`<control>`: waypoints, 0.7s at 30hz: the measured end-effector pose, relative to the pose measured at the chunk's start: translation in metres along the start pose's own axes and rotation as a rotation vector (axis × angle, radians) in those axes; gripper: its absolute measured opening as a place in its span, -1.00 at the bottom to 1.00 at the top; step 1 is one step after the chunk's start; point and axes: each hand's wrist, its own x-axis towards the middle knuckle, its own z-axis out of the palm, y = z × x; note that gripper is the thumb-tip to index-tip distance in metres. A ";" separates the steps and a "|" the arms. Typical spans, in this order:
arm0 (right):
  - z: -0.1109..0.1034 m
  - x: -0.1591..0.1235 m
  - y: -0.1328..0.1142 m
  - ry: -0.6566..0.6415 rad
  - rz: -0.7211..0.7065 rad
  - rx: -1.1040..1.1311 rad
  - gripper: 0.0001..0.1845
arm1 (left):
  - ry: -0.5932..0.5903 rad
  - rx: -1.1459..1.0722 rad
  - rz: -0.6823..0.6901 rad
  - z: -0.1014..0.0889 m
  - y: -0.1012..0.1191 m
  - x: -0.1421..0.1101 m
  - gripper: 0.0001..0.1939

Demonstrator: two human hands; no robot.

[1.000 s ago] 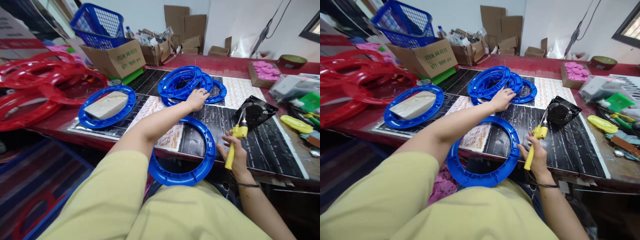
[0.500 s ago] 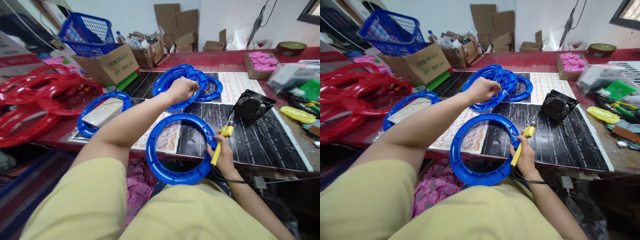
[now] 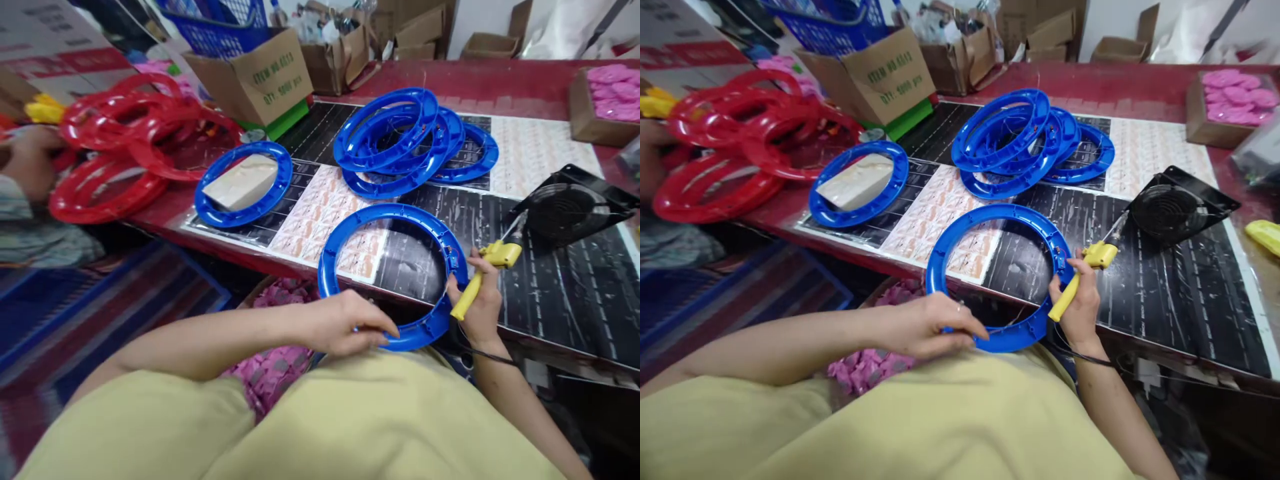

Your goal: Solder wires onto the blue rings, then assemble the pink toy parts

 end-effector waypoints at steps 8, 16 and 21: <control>-0.003 -0.002 0.002 0.035 -0.070 -0.027 -0.60 | -0.083 0.500 -0.038 0.032 -0.054 -0.049 -0.48; 0.002 0.008 -0.010 0.161 -0.188 0.082 -0.47 | -0.073 0.850 -0.034 0.045 -0.065 -0.044 -0.66; 0.010 0.036 -0.017 0.394 -0.479 0.350 -0.39 | 0.074 0.974 -0.140 0.010 -0.056 -0.070 -0.85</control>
